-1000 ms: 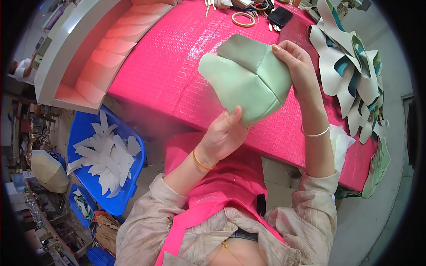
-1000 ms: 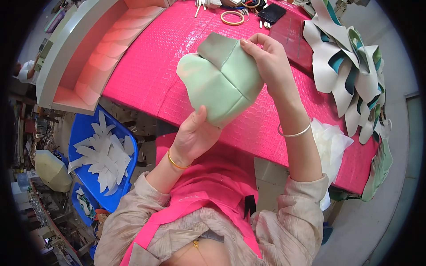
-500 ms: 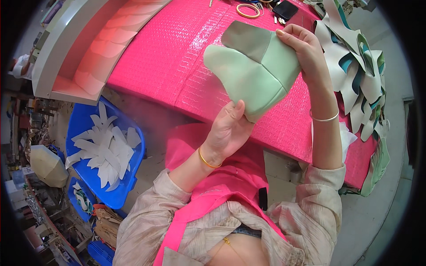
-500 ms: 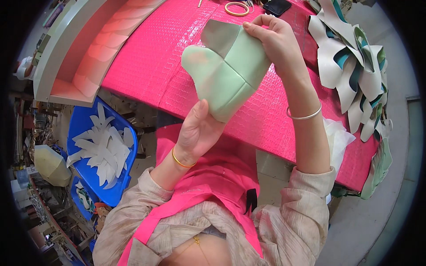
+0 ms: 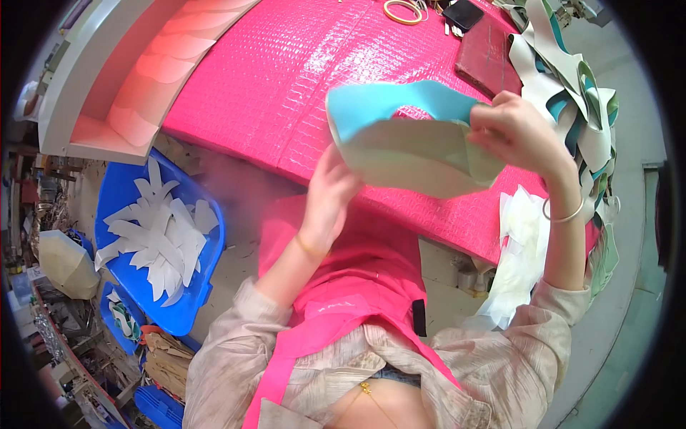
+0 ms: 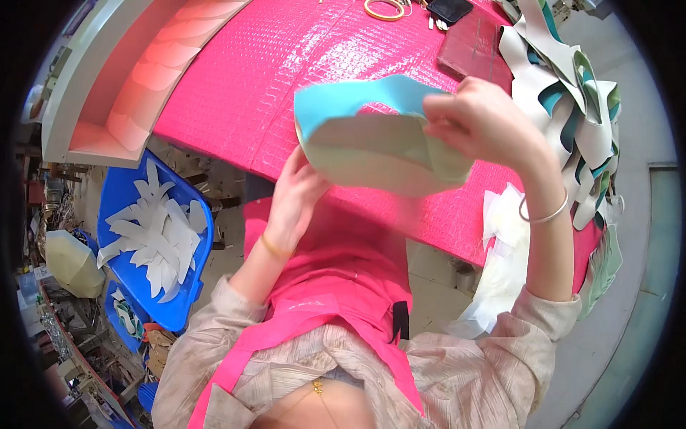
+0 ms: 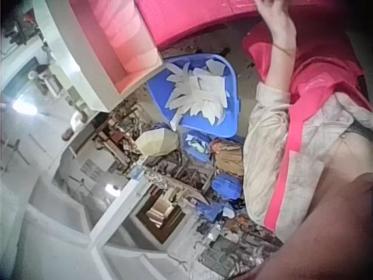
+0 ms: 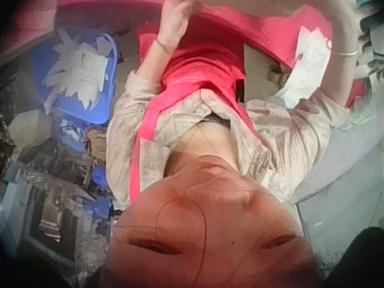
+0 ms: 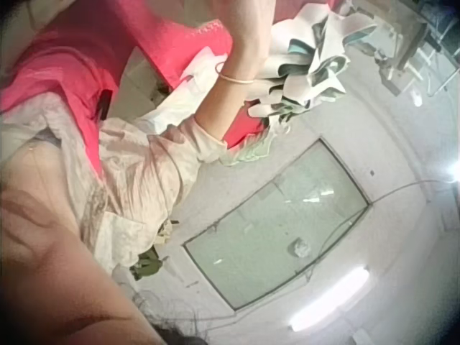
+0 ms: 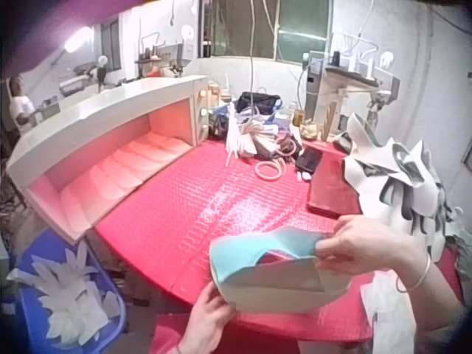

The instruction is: The person assembles shoe components by hand on a pink work surface. They pick up a white shoe upper, insert a light green insole, and press the edges to fit. They repeat the process with another shoe upper, handling each piece individually and placing finished units aside.

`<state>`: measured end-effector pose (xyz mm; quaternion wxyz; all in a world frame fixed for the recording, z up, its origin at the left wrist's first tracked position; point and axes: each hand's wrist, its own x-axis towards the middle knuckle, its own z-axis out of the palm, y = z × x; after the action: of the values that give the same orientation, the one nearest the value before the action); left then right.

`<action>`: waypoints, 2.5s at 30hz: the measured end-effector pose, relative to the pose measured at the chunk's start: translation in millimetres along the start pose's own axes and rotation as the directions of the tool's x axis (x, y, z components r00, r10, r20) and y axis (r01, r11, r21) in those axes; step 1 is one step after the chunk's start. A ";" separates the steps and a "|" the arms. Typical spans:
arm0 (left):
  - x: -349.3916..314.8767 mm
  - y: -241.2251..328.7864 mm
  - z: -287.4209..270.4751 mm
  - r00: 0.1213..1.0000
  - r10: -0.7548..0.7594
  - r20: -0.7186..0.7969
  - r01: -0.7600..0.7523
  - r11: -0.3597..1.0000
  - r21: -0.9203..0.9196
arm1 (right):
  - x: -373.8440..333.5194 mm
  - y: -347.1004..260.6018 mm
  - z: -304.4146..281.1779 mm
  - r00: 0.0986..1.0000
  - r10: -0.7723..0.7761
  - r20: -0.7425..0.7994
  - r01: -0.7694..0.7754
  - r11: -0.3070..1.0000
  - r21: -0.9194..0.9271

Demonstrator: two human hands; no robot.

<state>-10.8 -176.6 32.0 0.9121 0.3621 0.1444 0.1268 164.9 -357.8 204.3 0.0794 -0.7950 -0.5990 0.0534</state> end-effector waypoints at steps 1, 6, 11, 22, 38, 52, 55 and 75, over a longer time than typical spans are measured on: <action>-18.4 -0.3 -7.1 0.993 0.105 -0.056 -0.094 0.980 0.177 | -5.0 1.9 4.5 0.998 -0.030 0.060 0.031 0.999 -0.018; -15.9 37.9 38.8 0.744 0.312 0.591 -0.645 0.109 0.756 | 20.7 -2.8 22.7 0.998 -0.011 -0.065 0.043 0.859 0.511; 59.4 18.4 53.7 0.869 -0.222 0.441 -0.315 0.440 0.841 | 56.6 24.6 42.9 0.728 0.131 0.673 -0.574 0.653 0.494; 51.9 -5.2 55.7 0.861 -0.013 0.508 -0.495 0.205 0.844 | -5.4 -1.9 62.0 0.878 0.265 0.400 -0.309 0.950 0.050; 54.7 16.6 79.7 0.391 0.023 0.920 -0.771 -0.538 0.341 | -45.9 -19.9 96.2 0.890 0.155 -0.429 -0.303 0.903 -0.304; 38.7 -14.3 10.8 0.278 -0.146 0.949 -0.692 -0.716 0.092 | -36.0 -33.3 182.4 0.887 0.263 -0.380 -0.345 0.924 -0.167; 30.1 -22.7 12.4 0.551 0.063 0.832 -0.636 -0.614 0.467 | -19.2 -23.0 161.9 0.913 0.391 -0.119 -0.404 0.908 -0.115; 62.4 -15.9 39.9 0.957 -0.050 0.286 -0.284 -0.379 0.881 | 46.1 22.0 124.0 0.829 0.378 0.412 -0.437 0.898 0.053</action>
<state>63.2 -191.8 37.9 0.2029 0.9777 0.0525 0.0109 176.1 -311.7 78.9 0.0025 -0.8696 -0.4133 0.2703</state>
